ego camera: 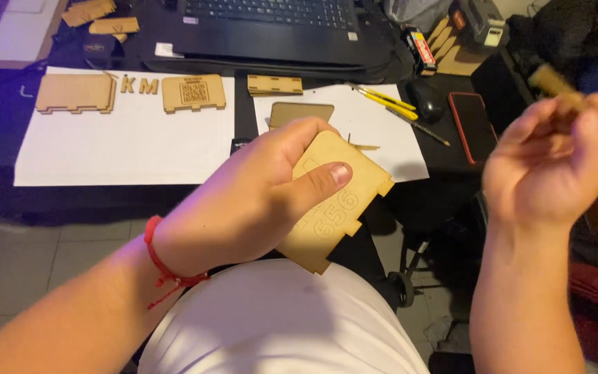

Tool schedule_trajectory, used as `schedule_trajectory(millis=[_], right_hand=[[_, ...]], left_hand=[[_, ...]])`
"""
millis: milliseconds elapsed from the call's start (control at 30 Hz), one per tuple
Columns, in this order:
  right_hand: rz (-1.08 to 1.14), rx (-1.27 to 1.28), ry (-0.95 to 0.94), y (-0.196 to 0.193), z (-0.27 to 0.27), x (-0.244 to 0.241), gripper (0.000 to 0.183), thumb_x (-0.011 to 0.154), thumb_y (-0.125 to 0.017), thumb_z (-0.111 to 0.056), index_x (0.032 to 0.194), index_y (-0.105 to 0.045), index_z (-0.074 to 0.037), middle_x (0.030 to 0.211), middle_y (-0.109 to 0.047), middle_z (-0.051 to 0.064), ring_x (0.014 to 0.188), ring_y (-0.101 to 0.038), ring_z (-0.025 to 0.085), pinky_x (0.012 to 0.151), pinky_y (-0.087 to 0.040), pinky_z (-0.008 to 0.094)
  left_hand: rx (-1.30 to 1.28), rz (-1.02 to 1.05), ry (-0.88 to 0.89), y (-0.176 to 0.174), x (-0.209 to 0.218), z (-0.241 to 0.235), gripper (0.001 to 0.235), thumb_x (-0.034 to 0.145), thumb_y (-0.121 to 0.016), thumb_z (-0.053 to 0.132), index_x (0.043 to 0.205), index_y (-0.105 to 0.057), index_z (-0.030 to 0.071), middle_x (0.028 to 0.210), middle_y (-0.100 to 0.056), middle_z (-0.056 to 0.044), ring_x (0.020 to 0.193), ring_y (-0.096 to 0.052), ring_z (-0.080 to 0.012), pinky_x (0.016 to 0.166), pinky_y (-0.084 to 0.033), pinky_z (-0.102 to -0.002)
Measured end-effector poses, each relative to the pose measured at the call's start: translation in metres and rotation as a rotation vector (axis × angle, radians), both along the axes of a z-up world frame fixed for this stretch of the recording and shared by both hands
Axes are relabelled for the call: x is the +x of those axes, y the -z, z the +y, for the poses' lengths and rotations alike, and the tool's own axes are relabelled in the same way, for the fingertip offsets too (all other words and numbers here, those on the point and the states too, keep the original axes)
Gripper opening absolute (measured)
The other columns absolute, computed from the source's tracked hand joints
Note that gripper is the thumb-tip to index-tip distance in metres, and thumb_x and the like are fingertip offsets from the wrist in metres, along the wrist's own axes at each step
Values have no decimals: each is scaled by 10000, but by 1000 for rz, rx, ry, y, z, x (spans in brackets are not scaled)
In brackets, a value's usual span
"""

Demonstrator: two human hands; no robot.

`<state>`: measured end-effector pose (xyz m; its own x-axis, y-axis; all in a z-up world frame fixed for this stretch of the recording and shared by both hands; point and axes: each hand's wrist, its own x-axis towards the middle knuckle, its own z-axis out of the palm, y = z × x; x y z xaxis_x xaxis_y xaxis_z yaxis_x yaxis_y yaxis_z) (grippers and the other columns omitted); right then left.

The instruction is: The person assembles laser-cut wooden pieces into a small box-like structure. They use a small wooden stick to apply glue to the slots and edges of the pieces, then press them together to form the assembly.

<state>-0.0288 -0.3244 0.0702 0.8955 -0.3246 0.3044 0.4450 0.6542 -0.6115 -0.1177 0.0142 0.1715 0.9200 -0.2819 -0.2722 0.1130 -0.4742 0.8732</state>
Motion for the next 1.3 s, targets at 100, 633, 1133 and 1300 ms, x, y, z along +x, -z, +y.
schedule_trajectory(millis=[100, 633, 1133, 1300], right_hand=[[-427, -290, -545, -1, 29, -39, 238, 1100, -534, -105, 1275, -683, -45, 1239, -724, 179, 1027, -725, 335, 920, -652, 372], [194, -469, -646, -55, 82, -54, 91, 875, -642, -50, 861, -628, 39, 781, -640, 234, 488, -612, 255, 465, -526, 278], [323, -815, -349, -57, 100, -51, 124, 884, -542, -19, 772, -587, 5, 713, -639, 158, 485, -615, 216, 409, -497, 274], [298, -833, -329, -51, 94, -53, 131, 879, -552, -37, 756, -579, 2, 685, -618, 148, 470, -605, 207, 399, -497, 266]], left_hand=[[-47, 68, 12, -5, 0, -4, 227, 876, -527, 353, 1014, -618, 197, 904, -745, 61, 730, -663, -91, 670, -493, -257], [244, -187, 169, -9, -1, -9, 291, 932, -426, 409, 1075, -581, 208, 945, -747, -5, 858, -658, -232, 738, -440, -380], [387, 17, 174, -17, -3, -18, 182, 997, -425, 376, 1052, -460, 207, 715, -613, -114, 707, -536, -317, 660, -370, -423], [354, -12, 139, -15, -2, -17, 183, 981, -439, 370, 1065, -481, 213, 752, -645, -109, 726, -565, -311, 671, -393, -421]])
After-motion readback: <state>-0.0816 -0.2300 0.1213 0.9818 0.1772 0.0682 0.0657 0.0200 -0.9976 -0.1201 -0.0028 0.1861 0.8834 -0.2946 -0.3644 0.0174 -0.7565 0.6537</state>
